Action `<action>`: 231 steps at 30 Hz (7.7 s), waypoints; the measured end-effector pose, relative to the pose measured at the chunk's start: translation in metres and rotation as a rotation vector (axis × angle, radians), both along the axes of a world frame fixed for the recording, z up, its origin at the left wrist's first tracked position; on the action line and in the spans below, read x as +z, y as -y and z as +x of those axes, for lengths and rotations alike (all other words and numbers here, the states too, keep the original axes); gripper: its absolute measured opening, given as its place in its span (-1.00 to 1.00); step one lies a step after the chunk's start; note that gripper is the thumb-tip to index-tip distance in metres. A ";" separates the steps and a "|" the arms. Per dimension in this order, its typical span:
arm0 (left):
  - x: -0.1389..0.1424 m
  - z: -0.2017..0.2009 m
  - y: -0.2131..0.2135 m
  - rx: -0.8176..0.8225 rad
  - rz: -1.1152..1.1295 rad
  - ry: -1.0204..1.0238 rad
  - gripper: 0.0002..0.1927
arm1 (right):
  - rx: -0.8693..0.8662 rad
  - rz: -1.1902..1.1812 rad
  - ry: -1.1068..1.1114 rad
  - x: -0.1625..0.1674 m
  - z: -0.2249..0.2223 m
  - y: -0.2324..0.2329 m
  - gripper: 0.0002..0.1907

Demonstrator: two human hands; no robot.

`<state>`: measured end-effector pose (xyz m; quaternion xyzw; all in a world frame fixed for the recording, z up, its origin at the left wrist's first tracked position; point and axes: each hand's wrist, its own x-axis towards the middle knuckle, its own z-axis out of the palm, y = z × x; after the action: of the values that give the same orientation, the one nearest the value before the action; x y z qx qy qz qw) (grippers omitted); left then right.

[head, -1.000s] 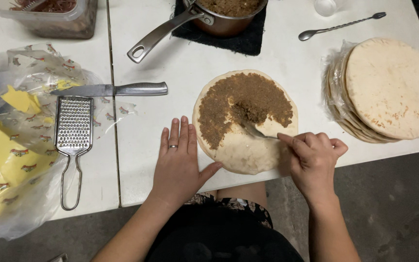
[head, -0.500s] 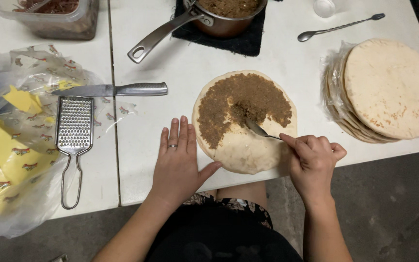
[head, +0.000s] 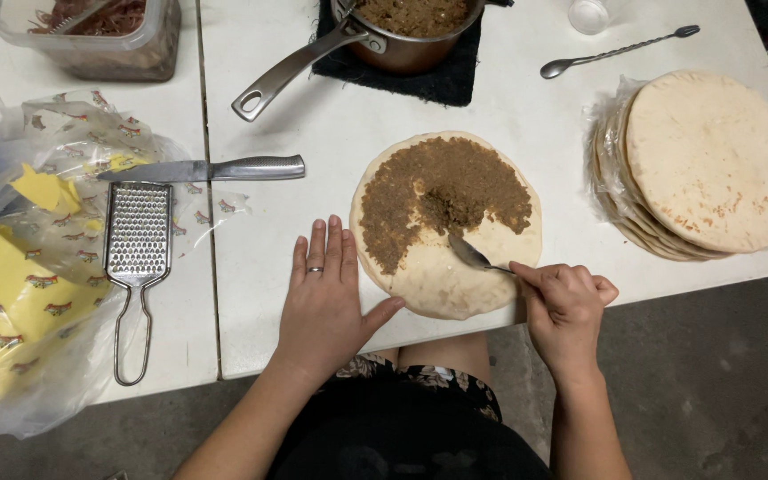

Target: The person sits at a table and uses a spoon to scoop a brown cooked filling from a saucepan and spread it evenly over a large round flatbread, holding the flatbread steady with the other hand. A stack of additional flatbreads, a grater, a knife, and packaged cheese sit on the table as the person works the filling toward the edges.

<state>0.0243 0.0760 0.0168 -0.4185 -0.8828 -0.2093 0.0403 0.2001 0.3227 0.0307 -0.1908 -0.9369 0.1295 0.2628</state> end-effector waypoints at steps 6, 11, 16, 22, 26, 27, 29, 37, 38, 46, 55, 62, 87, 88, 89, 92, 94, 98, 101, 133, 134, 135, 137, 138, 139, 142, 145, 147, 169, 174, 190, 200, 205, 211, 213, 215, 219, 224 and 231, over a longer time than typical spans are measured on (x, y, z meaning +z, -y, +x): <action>0.000 0.002 0.001 -0.004 -0.008 -0.009 0.12 | -0.011 0.070 -0.010 -0.001 0.005 -0.005 -0.78; -0.004 0.004 0.004 -0.003 0.002 -0.007 0.11 | -0.012 0.172 -0.007 0.003 0.006 -0.011 -0.75; -0.011 0.006 0.008 -0.021 0.009 -0.022 0.11 | -0.010 0.220 -0.025 -0.001 0.007 -0.008 -0.73; -0.020 0.011 0.015 -0.019 -0.023 0.010 0.12 | -0.007 0.144 -0.070 -0.019 0.012 0.014 -0.75; -0.026 0.014 0.020 -0.012 -0.029 0.015 0.11 | 0.001 0.129 -0.095 -0.029 0.018 0.029 -0.76; -0.027 0.014 0.021 -0.011 -0.042 0.014 0.11 | 0.001 0.130 -0.102 -0.031 0.019 0.032 -0.76; -0.029 0.016 0.024 -0.010 -0.067 0.011 0.12 | 0.006 0.133 -0.107 -0.034 0.022 0.038 -0.75; -0.031 0.022 0.031 -0.013 -0.029 0.000 0.12 | -0.013 0.317 -0.185 -0.031 0.001 0.021 -0.59; -0.031 0.023 0.033 -0.011 -0.032 -0.001 0.11 | -0.053 0.287 -0.226 -0.028 0.002 0.019 -0.65; -0.031 0.024 0.039 -0.020 -0.024 -0.028 0.10 | 0.159 0.268 -0.183 -0.038 -0.004 0.051 -0.63; -0.033 0.025 0.046 -0.016 -0.016 -0.019 0.09 | -0.032 0.280 -0.097 -0.026 0.026 0.041 -0.69; -0.033 0.025 0.044 -0.017 -0.023 -0.016 0.06 | -0.019 0.114 -0.148 -0.034 0.033 0.047 -0.72; -0.033 0.025 0.026 -0.012 -0.074 -0.001 0.07 | 0.057 0.020 -0.369 -0.056 0.016 0.025 -0.81; -0.034 0.025 0.025 -0.010 -0.075 -0.001 0.07 | 0.063 0.018 -0.372 -0.056 0.016 0.024 -0.81; -0.034 0.025 0.024 -0.007 -0.076 -0.002 0.07 | 0.061 0.023 -0.368 -0.056 0.016 0.022 -0.82; -0.034 0.024 0.020 -0.002 -0.074 -0.004 0.07 | 0.058 0.031 -0.363 -0.056 0.014 0.020 -0.82; -0.034 0.022 0.018 -0.005 -0.078 0.012 0.07 | 0.052 0.030 -0.362 -0.057 0.013 0.019 -0.82; -0.035 0.021 0.014 0.003 -0.087 0.010 0.08 | 0.048 0.022 -0.377 -0.057 0.012 0.016 -0.82; -0.035 0.022 0.012 0.000 -0.088 -0.003 0.07 | 0.046 0.024 -0.374 -0.058 0.013 0.015 -0.83; -0.035 0.018 0.012 0.000 -0.168 0.016 0.09 | 0.070 -0.009 -0.290 -0.056 0.013 0.012 -0.83; -0.035 0.018 0.012 0.000 -0.174 0.022 0.10 | 0.079 0.008 -0.273 -0.054 0.014 0.010 -0.83; -0.035 0.018 0.012 0.000 -0.177 0.025 0.10 | 0.088 0.026 -0.257 -0.052 0.015 0.008 -0.83; -0.034 0.018 0.011 -0.001 -0.180 0.031 0.10 | 0.093 0.055 -0.233 -0.048 0.018 0.002 -0.82; -0.034 0.018 0.011 0.000 -0.176 0.027 0.10 | 0.089 0.066 -0.225 -0.045 0.019 0.000 -0.82; -0.034 0.018 0.012 -0.001 -0.172 0.024 0.09 | 0.083 0.076 -0.215 -0.044 0.021 -0.002 -0.82; -0.034 0.019 0.012 -0.003 -0.147 0.016 0.08 | 0.073 0.051 -0.227 -0.042 0.023 -0.003 -0.82; -0.035 0.020 0.012 -0.002 -0.136 0.016 0.08 | 0.074 0.038 -0.244 -0.044 0.020 0.002 -0.82; -0.035 0.021 0.013 -0.001 -0.122 0.018 0.08 | 0.086 0.043 -0.246 -0.046 0.017 0.007 -0.82; -0.036 0.016 0.013 -0.003 -0.157 0.025 0.08 | 0.161 0.116 -0.193 -0.041 0.003 0.019 -0.77; -0.036 0.015 0.015 -0.006 -0.138 0.020 0.08 | 0.176 0.036 -0.192 -0.051 0.007 0.010 -0.78; -0.023 0.005 0.017 -0.023 0.009 -0.015 0.04 | 0.127 -0.068 -0.390 0.014 -0.037 -0.053 -0.54; -0.018 -0.005 0.010 -0.031 0.033 -0.009 0.03 | 0.157 -0.069 -0.249 0.035 -0.091 -0.081 -0.37; -0.014 -0.012 0.004 -0.026 0.023 0.017 0.04 | 0.152 -0.099 -0.195 0.037 -0.127 -0.111 -0.29; -0.012 -0.022 -0.002 -0.027 0.015 0.046 0.04 | 0.201 -0.169 -0.182 0.036 -0.181 -0.150 -0.26; -0.013 -0.027 -0.004 -0.030 0.011 0.044 0.05 | 0.219 -0.174 -0.194 0.034 -0.200 -0.162 -0.24; -0.016 -0.032 -0.007 -0.034 -0.006 0.039 0.06 | 0.237 -0.190 -0.208 0.032 -0.220 -0.173 -0.24; -0.024 -0.043 -0.015 -0.036 -0.037 0.032 0.06 | 0.201 -0.211 -0.198 0.030 -0.251 -0.191 -0.23; -0.028 -0.049 -0.020 -0.048 -0.003 -0.007 0.06 | 0.155 -0.258 -0.254 0.041 -0.254 -0.192 -0.27; -0.019 -0.039 -0.018 -0.054 -0.059 0.041 0.06 | 0.199 -0.135 0.053 0.060 -0.145 -0.139 -0.50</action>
<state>-0.0143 0.0943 -0.0019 -0.4387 -0.8777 -0.1927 0.0044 0.0548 0.4614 0.0904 -0.1175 -0.9469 0.2127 0.2105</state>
